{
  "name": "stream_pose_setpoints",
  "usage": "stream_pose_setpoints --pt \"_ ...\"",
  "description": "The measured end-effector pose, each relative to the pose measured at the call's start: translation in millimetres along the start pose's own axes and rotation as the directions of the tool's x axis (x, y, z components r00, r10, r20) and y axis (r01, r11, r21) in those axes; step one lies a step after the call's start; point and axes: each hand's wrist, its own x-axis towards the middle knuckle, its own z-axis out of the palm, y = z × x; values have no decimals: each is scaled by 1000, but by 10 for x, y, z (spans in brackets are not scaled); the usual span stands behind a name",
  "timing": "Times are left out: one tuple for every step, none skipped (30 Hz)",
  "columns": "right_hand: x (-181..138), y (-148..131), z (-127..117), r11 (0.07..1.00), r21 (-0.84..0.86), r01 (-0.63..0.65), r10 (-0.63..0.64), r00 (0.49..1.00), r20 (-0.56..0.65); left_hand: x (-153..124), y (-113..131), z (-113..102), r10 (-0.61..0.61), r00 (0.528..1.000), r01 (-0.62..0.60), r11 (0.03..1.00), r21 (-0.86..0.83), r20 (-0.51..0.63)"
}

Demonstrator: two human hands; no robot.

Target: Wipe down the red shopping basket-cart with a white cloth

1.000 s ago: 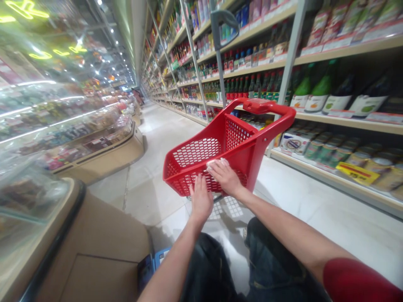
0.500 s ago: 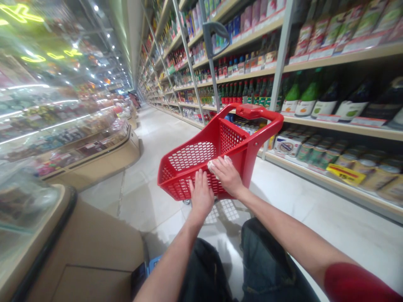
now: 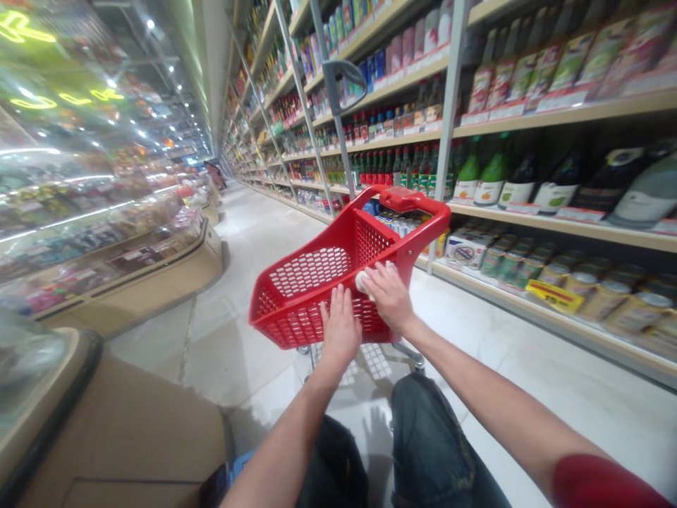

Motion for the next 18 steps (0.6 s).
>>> stream_pose_setpoints --pt "-7 29 13 1000 -2 0 0 1000 15 21 27 1 1 1000 -1 1000 -3 0" --pt "-52 47 38 1000 -3 0 0 999 42 34 52 6 6 1000 -6 1000 -6 2" --pt "-129 53 70 1000 -4 4 -4 997 77 37 76 14 15 1000 -15 1000 -10 7" --pt "-226 49 101 1000 -6 12 -11 993 114 34 97 24 26 1000 -26 1000 -13 15" --pt "-327 37 127 1000 -7 23 -21 989 149 25 114 35 37 999 -37 999 -16 26" --pt "-418 23 139 999 -8 37 -35 984 176 16 128 44 47 998 -47 999 -19 37" --pt "-484 10 134 999 -8 53 -50 980 193 8 138 51 55 997 -54 998 -21 46" --pt "-515 4 110 998 -7 67 -65 979 194 6 146 53 58 997 -57 998 -23 52" --pt "-504 10 67 997 -6 74 -72 981 179 11 153 49 56 997 -55 998 -25 54" --pt "-451 30 7 998 -6 69 -67 987 145 25 158 41 52 997 -51 998 -28 52" --pt "-362 65 -66 999 -7 51 -50 994 97 47 165 28 47 998 -46 998 -31 46" --pt "-247 115 -145 1000 -12 22 -22 999 42 75 173 12 43 998 -42 999 -34 37" --pt "-120 175 -223 1000 -20 -13 13 1000 -15 106 183 -4 42 999 -41 998 -38 25" --pt "3 241 -294 998 -32 -50 48 997 -63 138 197 -19 43 999 -42 998 -42 13" --pt "106 307 -349 996 -46 -81 76 992 -101 166 215 -29 46 999 -45 998 -46 3" --pt "177 365 -385 993 -61 -105 97 987 -124 189 237 -35 50 999 -50 998 -50 -1" --pt "206 411 -396 990 -74 -116 106 986 -132 203 262 -35 54 999 -54 997 -54 -1" --pt "188 437 -385 990 -82 -112 102 987 -120 209 290 -29 59 998 -59 996 -59 5"
